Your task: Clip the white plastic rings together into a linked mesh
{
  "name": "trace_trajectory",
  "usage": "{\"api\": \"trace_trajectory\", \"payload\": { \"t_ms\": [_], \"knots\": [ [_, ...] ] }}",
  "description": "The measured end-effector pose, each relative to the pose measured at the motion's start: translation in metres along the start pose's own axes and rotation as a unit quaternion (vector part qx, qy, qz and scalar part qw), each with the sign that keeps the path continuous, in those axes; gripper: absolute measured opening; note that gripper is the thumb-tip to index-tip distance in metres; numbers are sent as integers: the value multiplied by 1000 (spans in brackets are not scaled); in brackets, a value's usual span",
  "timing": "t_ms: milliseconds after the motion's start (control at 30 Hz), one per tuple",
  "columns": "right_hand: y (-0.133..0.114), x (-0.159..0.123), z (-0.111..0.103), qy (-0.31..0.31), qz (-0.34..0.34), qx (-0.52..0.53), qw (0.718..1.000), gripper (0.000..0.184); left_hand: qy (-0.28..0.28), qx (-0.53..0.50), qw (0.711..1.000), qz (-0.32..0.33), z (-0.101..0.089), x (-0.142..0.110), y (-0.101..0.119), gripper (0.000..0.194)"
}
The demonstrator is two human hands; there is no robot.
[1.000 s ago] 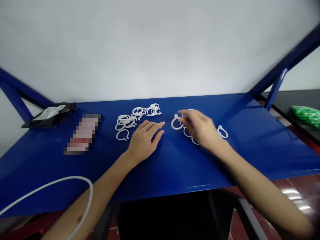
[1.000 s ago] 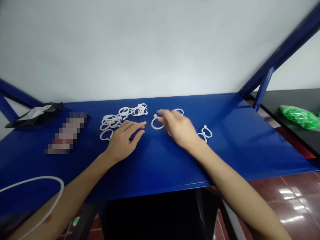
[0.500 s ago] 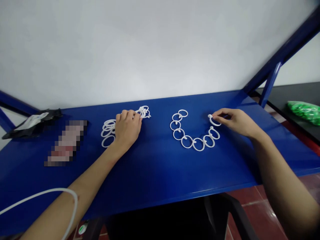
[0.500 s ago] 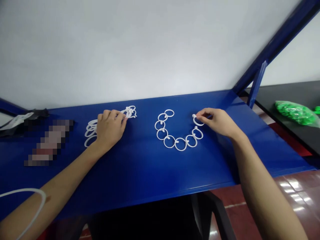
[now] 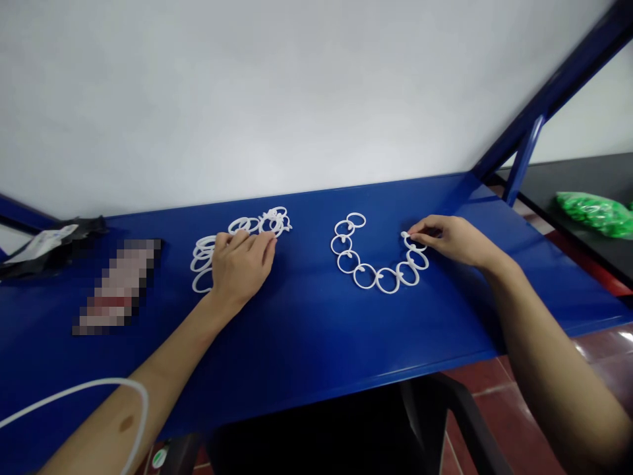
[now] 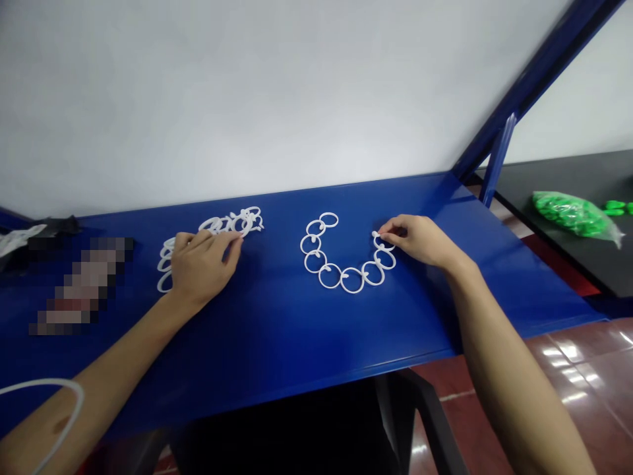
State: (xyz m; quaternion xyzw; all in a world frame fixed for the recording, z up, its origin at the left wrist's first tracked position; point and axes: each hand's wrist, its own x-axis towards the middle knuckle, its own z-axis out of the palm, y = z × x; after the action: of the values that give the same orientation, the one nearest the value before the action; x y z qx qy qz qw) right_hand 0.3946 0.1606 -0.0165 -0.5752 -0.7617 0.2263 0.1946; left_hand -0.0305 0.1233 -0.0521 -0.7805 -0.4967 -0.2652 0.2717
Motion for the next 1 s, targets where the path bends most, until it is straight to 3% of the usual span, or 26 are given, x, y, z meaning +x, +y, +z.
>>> {"api": "trace_trajectory", "payload": {
  "t_ms": [367,433,500,567,600,733,800,900,1000],
  "knots": [
    [3,0,1,20,-5,-39,999,28,47,-40,998,28,-5,5,-1,19],
    [-1,-1,1,72,-17,-62,995,26,69,-35,996,51,-7,7,1,20],
    [-15,-3,3,173,-44,-86,980,23,95,-30,992,75,-10,10,3,21],
    [-41,-6,7,262,-83,-90,957,22,115,-32,988,97,-15,13,6,21],
    [-58,-8,11,273,-112,-80,952,22,123,-36,986,107,-17,14,8,21],
    [-133,-11,40,109,-196,28,974,19,130,-49,979,152,-28,16,15,20],
    [-161,-7,59,49,-194,65,978,20,121,-49,977,170,-32,15,18,19],
    [-180,2,83,38,-168,119,978,15,119,-44,974,187,-35,15,22,17],
    [-179,8,96,63,-149,182,970,11,117,-65,973,190,-35,15,26,14]
  ]
}}
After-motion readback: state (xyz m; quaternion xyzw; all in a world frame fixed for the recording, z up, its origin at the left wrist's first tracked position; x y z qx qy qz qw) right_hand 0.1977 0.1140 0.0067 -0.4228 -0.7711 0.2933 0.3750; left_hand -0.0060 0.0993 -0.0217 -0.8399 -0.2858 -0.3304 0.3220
